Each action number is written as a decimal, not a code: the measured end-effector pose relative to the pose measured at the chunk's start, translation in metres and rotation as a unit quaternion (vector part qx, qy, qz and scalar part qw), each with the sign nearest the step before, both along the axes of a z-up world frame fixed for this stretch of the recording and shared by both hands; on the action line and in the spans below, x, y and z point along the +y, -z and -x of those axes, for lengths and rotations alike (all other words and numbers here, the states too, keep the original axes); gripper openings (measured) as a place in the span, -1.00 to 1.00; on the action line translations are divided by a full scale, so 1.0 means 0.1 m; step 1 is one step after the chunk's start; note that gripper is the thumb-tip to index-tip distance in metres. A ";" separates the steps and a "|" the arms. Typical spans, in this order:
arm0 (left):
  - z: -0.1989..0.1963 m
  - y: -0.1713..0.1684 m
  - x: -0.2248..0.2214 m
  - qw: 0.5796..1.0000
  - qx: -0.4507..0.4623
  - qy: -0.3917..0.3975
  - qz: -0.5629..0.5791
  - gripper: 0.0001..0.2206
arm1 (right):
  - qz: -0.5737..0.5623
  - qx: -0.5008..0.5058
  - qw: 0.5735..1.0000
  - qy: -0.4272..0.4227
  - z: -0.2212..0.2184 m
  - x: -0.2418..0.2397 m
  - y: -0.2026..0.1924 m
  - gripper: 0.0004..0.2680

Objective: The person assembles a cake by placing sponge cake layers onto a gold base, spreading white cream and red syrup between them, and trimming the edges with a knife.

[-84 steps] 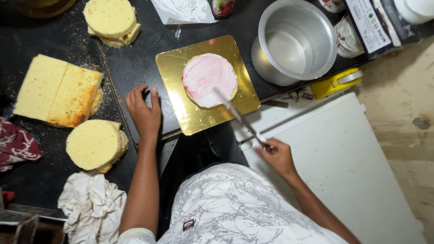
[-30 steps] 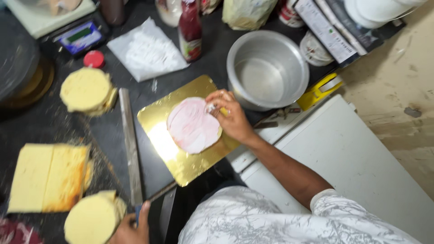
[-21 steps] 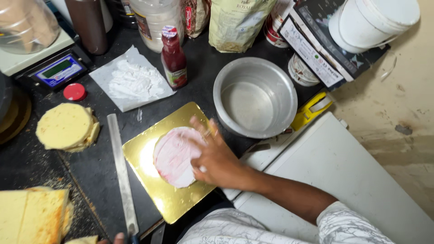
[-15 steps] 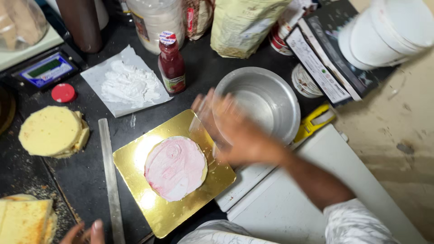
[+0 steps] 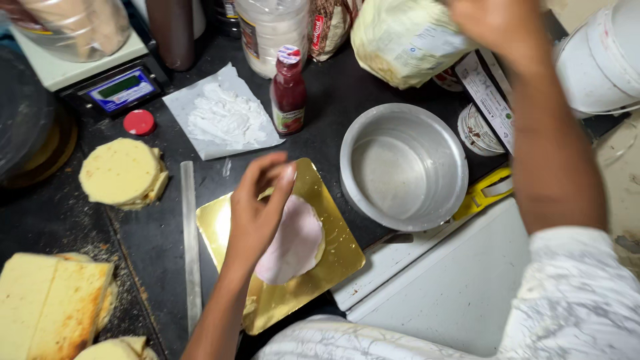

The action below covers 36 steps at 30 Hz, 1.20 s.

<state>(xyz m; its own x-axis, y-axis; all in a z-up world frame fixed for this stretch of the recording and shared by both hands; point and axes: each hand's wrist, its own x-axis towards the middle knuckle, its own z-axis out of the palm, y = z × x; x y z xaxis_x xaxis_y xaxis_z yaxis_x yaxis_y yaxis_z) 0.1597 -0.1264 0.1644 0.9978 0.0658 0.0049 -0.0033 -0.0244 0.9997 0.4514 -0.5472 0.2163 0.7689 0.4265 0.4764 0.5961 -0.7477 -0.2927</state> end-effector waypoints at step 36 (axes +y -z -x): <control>1.70 0.87 1.70 0.845 0.027 -0.077 0.528 -0.31 | -0.139 0.500 0.802 -0.295 2.34 2.89 -0.93 -0.88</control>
